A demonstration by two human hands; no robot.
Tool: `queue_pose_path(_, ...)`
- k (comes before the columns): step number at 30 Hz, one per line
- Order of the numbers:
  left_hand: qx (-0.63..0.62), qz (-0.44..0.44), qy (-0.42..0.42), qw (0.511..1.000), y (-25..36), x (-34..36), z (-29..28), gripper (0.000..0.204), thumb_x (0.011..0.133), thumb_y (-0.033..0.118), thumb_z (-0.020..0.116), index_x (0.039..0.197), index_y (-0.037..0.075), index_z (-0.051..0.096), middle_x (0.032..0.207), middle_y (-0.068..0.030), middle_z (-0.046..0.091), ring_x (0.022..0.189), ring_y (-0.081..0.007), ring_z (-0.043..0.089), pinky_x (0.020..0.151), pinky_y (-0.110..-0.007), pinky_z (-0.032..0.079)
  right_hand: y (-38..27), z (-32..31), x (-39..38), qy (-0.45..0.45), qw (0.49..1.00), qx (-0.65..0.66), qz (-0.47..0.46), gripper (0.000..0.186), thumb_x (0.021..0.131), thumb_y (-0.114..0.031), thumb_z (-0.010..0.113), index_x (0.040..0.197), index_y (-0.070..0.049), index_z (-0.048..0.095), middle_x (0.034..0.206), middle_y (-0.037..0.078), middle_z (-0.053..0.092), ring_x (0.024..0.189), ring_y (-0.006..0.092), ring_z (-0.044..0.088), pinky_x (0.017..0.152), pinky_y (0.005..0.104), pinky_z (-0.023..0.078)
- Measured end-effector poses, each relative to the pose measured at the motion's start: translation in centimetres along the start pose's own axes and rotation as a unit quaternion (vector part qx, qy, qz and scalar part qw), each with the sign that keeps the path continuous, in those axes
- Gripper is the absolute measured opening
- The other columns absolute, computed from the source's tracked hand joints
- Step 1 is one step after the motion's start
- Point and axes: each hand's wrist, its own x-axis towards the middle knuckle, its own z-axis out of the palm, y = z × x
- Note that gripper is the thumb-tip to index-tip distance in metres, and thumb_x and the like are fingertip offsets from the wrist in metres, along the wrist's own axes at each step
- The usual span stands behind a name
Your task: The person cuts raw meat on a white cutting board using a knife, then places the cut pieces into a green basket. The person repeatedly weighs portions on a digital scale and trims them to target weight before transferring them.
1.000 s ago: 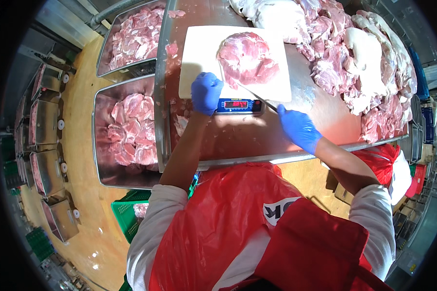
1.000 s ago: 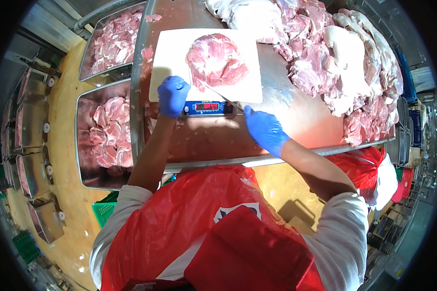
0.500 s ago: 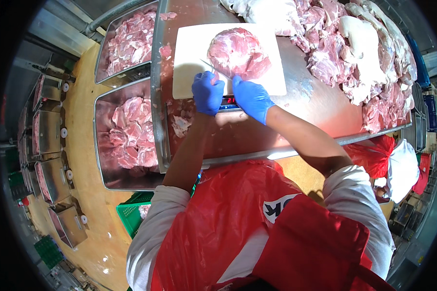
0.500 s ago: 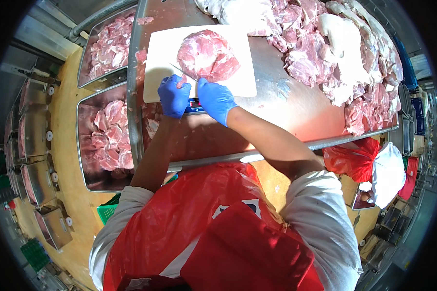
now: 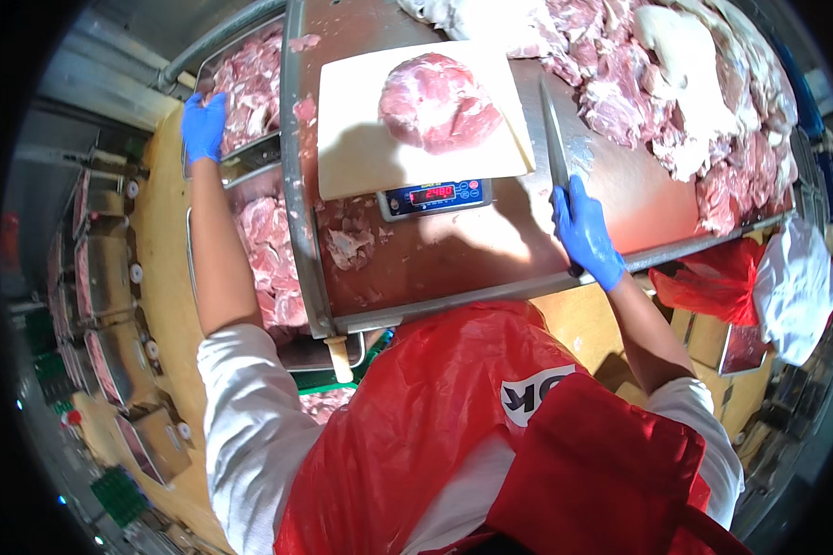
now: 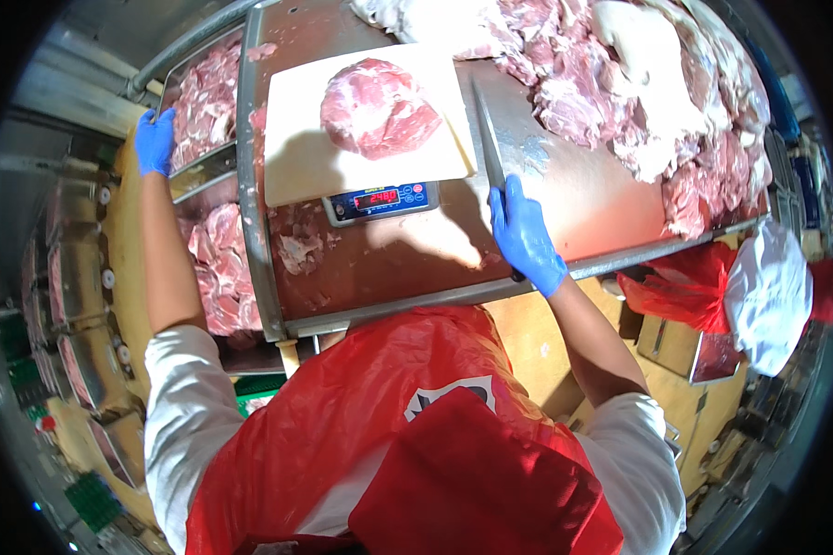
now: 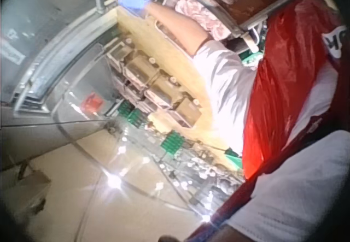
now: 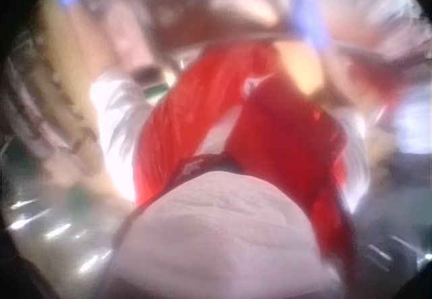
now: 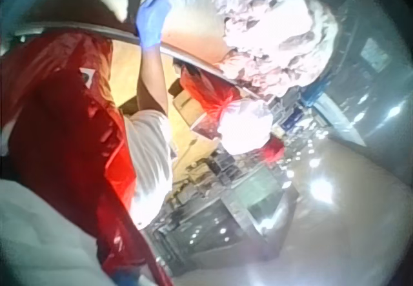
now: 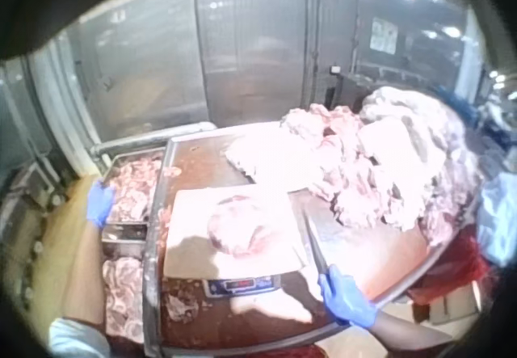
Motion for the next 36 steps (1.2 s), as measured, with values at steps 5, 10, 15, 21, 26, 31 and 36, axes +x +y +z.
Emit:
queue_pose_path(5,0.038,0.147,-0.298,0.942,14.5,-12.7,13.9,0.101,0.073,0.043,0.085,0.147,-0.006,0.036,0.147,-0.0238,0.044,0.136,-0.0313,0.043,0.112,-0.039,0.037,2.1,2.5,9.0,0.062,0.991,0.114,0.037,0.034,0.103,-0.031,0.049,0.098,0.002,0.056,0.076,0.013,0.065,0.070,0.0214,0.066,0.067,0.0381,0.052)
queue_pose_path(10,0.175,0.153,-0.341,0.911,18.4,-14.7,21.5,0.147,0.043,0.066,0.090,0.151,-0.009,0.026,0.145,-0.0378,0.037,0.139,-0.0487,0.037,0.113,-0.050,0.037,2.2,6.0,16.4,-0.006,0.947,0.321,0.011,0.037,0.101,-0.033,0.052,0.107,0.002,0.061,0.095,0.017,0.068,0.086,0.0249,0.064,0.082,0.0396,0.050)
queue_pose_path(15,0.143,0.261,-0.400,0.867,17.0,-12.7,21.0,0.115,0.051,0.045,0.088,0.147,0.005,0.039,0.142,-0.0246,0.046,0.134,-0.0447,0.043,0.112,-0.047,0.040,-2.5,6.8,11.3,-0.047,0.968,0.239,0.054,0.037,0.104,-0.030,0.052,0.115,0.004,0.059,0.102,0.010,0.066,0.090,0.0152,0.060,0.082,0.0331,0.050)
queue_pose_path(21,0.162,0.440,-0.546,0.695,19.4,-11.3,16.0,0.111,0.039,-0.003,0.084,0.142,0.012,0.046,0.144,-0.0134,0.047,0.137,-0.0348,0.043,0.118,-0.039,0.036,-3.3,7.7,5.7,-0.078,0.910,0.402,0.064,0.028,0.106,-0.021,0.050,0.120,0.002,0.057,0.106,0.013,0.067,0.098,0.0206,0.069,0.085,0.0318,0.057)
queue_pose_path(26,0.216,0.439,-0.577,0.654,20.8,-11.1,15.2,0.111,0.035,-0.002,0.088,0.138,0.013,0.048,0.142,-0.0111,0.049,0.132,-0.0347,0.048,0.112,-0.041,0.042,-1.3,5.8,6.8,-0.019,0.874,0.472,0.114,0.017,0.107,-0.017,0.046,0.113,-0.001,0.049,0.095,0.013,0.066,0.082,0.0183,0.069,0.067,0.0310,0.058)
queue_pose_path(31,0.221,0.457,-0.566,0.649,20.6,-10.5,15.0,0.111,0.035,-0.001,0.091,0.136,0.014,0.048,0.138,-0.0106,0.052,0.128,-0.0366,0.051,0.108,-0.043,0.044,-2.4,4.9,7.7,-0.034,0.881,0.465,0.081,0.016,0.107,-0.019,0.047,0.113,-0.004,0.049,0.092,0.012,0.065,0.080,0.0185,0.068,0.065,0.0309,0.058)
queue_pose_path(36,0.213,0.489,-0.579,0.616,20.6,-10.4,15.7,0.110,0.035,0.004,0.093,0.134,0.014,0.048,0.139,-0.0104,0.050,0.129,-0.0369,0.049,0.105,-0.044,0.045,-2.1,5.0,8.2,-0.030,0.891,0.446,0.077,0.017,0.107,-0.019,0.047,0.112,-0.003,0.050,0.093,0.012,0.065,0.077,0.0182,0.068,0.065,0.0308,0.058)
